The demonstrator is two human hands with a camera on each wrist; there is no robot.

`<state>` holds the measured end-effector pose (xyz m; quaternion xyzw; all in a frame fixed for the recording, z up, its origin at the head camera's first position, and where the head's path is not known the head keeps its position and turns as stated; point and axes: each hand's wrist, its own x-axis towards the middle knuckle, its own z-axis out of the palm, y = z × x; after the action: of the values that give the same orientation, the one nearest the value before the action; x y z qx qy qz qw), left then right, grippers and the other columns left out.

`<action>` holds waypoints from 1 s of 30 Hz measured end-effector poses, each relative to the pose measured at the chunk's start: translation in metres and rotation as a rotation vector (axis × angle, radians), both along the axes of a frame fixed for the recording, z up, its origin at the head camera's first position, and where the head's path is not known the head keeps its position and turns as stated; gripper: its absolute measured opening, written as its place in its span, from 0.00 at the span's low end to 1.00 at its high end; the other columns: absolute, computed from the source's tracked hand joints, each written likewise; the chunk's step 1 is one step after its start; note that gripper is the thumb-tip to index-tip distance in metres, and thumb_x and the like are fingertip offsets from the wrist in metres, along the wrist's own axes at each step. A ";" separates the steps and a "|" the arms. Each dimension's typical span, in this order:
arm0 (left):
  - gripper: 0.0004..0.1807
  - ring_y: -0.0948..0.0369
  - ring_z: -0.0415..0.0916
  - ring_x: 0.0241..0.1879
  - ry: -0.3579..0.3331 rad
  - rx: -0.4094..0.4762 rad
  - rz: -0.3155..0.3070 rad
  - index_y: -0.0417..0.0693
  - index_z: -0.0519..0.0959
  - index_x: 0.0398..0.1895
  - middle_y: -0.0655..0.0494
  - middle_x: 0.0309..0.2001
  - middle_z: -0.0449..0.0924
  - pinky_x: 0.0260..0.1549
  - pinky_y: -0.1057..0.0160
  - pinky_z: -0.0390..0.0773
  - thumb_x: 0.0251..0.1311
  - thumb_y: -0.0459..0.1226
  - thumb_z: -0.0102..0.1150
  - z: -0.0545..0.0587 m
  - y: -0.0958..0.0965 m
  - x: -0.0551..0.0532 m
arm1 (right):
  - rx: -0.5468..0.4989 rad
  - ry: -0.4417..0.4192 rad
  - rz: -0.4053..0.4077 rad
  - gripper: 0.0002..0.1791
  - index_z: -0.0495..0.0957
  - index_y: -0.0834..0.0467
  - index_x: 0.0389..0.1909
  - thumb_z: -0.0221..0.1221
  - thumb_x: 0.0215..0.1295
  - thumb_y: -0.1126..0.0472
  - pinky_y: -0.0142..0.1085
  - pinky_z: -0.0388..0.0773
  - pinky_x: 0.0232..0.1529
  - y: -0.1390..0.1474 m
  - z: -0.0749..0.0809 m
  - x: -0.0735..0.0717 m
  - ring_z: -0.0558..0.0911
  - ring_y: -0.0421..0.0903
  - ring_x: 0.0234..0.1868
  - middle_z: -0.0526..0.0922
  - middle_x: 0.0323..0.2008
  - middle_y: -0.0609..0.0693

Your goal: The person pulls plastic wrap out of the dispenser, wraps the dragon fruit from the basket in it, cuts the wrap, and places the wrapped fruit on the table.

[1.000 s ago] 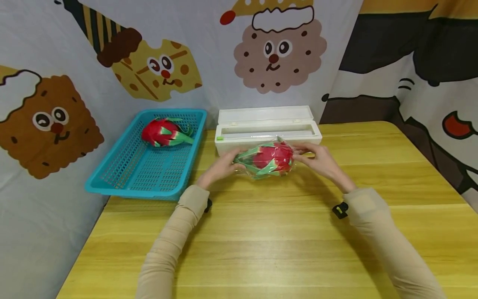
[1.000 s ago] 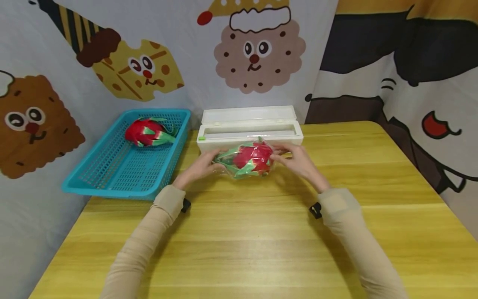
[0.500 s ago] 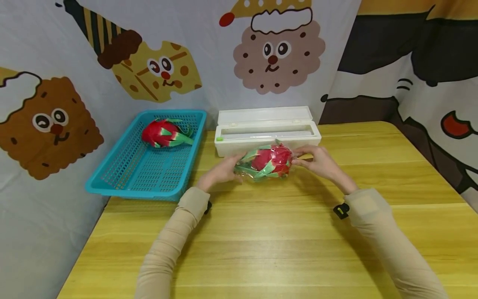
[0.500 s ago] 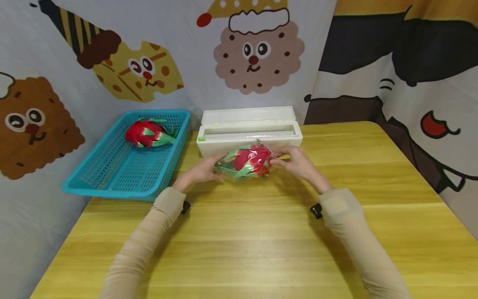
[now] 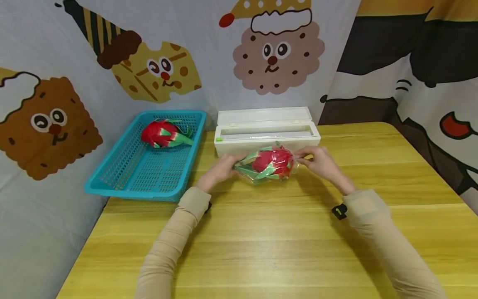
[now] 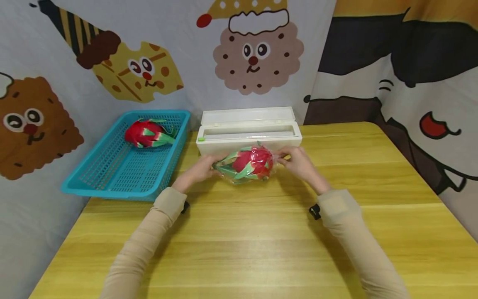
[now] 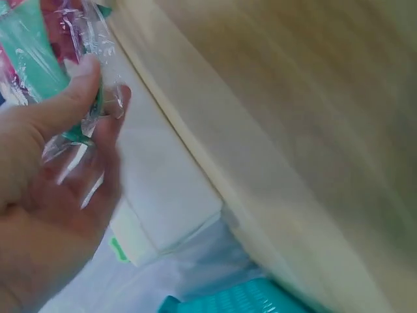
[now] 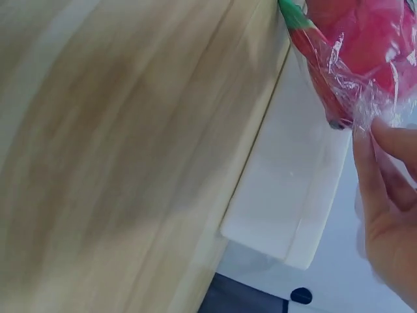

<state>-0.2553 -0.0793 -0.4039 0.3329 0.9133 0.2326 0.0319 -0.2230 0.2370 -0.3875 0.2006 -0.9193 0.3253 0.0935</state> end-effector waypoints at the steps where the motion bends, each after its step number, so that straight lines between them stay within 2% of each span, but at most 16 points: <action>1: 0.37 0.52 0.79 0.48 0.028 -0.021 0.025 0.53 0.68 0.67 0.46 0.57 0.78 0.42 0.55 0.82 0.50 0.31 0.69 0.000 0.001 0.001 | 0.018 0.023 -0.013 0.08 0.83 0.67 0.38 0.62 0.57 0.72 0.42 0.84 0.36 -0.002 0.000 0.000 0.85 0.55 0.37 0.86 0.37 0.62; 4: 0.38 0.53 0.80 0.47 0.069 -0.047 0.084 0.58 0.71 0.65 0.49 0.55 0.80 0.38 0.55 0.83 0.47 0.32 0.71 0.002 0.002 0.003 | 0.076 0.097 -0.036 0.06 0.84 0.67 0.35 0.62 0.56 0.72 0.46 0.84 0.36 -0.007 0.001 0.000 0.85 0.56 0.36 0.86 0.35 0.62; 8: 0.37 0.53 0.79 0.52 0.049 0.004 0.095 0.53 0.73 0.63 0.47 0.54 0.81 0.50 0.56 0.80 0.45 0.27 0.71 0.002 0.006 0.006 | 0.101 0.118 -0.045 0.09 0.83 0.69 0.39 0.60 0.57 0.74 0.49 0.83 0.38 -0.013 0.002 0.002 0.84 0.59 0.40 0.85 0.40 0.65; 13: 0.36 0.51 0.79 0.51 0.043 0.049 0.069 0.47 0.72 0.63 0.44 0.54 0.80 0.54 0.57 0.78 0.46 0.24 0.68 0.001 0.008 0.007 | 0.081 0.001 -0.023 0.21 0.74 0.68 0.56 0.54 0.61 0.72 0.47 0.84 0.38 -0.014 0.002 0.004 0.83 0.59 0.44 0.81 0.49 0.67; 17: 0.36 0.49 0.79 0.51 0.037 0.055 0.038 0.43 0.70 0.64 0.41 0.53 0.80 0.53 0.55 0.79 0.47 0.21 0.63 0.000 0.008 0.007 | 0.047 -0.107 0.025 0.23 0.71 0.65 0.61 0.52 0.64 0.68 0.45 0.84 0.43 -0.013 0.003 0.004 0.82 0.58 0.47 0.81 0.49 0.65; 21: 0.36 0.54 0.80 0.43 0.010 0.044 0.005 0.41 0.64 0.68 0.40 0.54 0.79 0.48 0.59 0.81 0.52 0.20 0.57 -0.001 0.007 0.006 | 0.032 -0.130 0.050 0.22 0.73 0.66 0.59 0.53 0.64 0.67 0.44 0.84 0.43 -0.011 0.003 0.005 0.83 0.57 0.46 0.82 0.47 0.64; 24: 0.35 0.57 0.77 0.30 -0.001 0.036 -0.008 0.41 0.61 0.70 0.40 0.50 0.81 0.37 0.61 0.81 0.57 0.22 0.54 -0.002 0.008 0.006 | 0.050 -0.114 0.055 0.21 0.74 0.67 0.58 0.53 0.64 0.67 0.45 0.84 0.42 -0.008 0.001 0.005 0.84 0.57 0.45 0.83 0.45 0.64; 26: 0.32 0.56 0.76 0.28 0.009 0.025 -0.007 0.42 0.61 0.70 0.40 0.47 0.82 0.35 0.62 0.80 0.61 0.24 0.53 -0.001 0.009 0.007 | 0.060 -0.115 0.051 0.21 0.73 0.66 0.59 0.52 0.65 0.67 0.45 0.84 0.42 -0.006 -0.001 0.006 0.84 0.57 0.46 0.83 0.46 0.64; 28: 0.30 0.53 0.80 0.35 0.029 0.007 -0.006 0.42 0.60 0.70 0.40 0.50 0.81 0.41 0.60 0.82 0.63 0.27 0.52 0.000 0.011 0.008 | 0.066 -0.111 0.045 0.21 0.72 0.65 0.60 0.51 0.66 0.67 0.47 0.83 0.44 -0.005 -0.004 0.006 0.83 0.58 0.47 0.82 0.49 0.65; 30: 0.30 0.50 0.78 0.51 0.084 -0.027 -0.004 0.42 0.59 0.70 0.40 0.58 0.75 0.55 0.57 0.78 0.65 0.29 0.51 0.003 0.013 0.011 | 0.075 -0.100 0.035 0.22 0.70 0.63 0.62 0.50 0.67 0.68 0.48 0.83 0.45 -0.005 -0.006 0.006 0.82 0.58 0.49 0.80 0.52 0.65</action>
<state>-0.2446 -0.0659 -0.4012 0.3439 0.9161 0.2060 -0.0015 -0.2165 0.2325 -0.3939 0.2033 -0.9307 0.3020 0.0342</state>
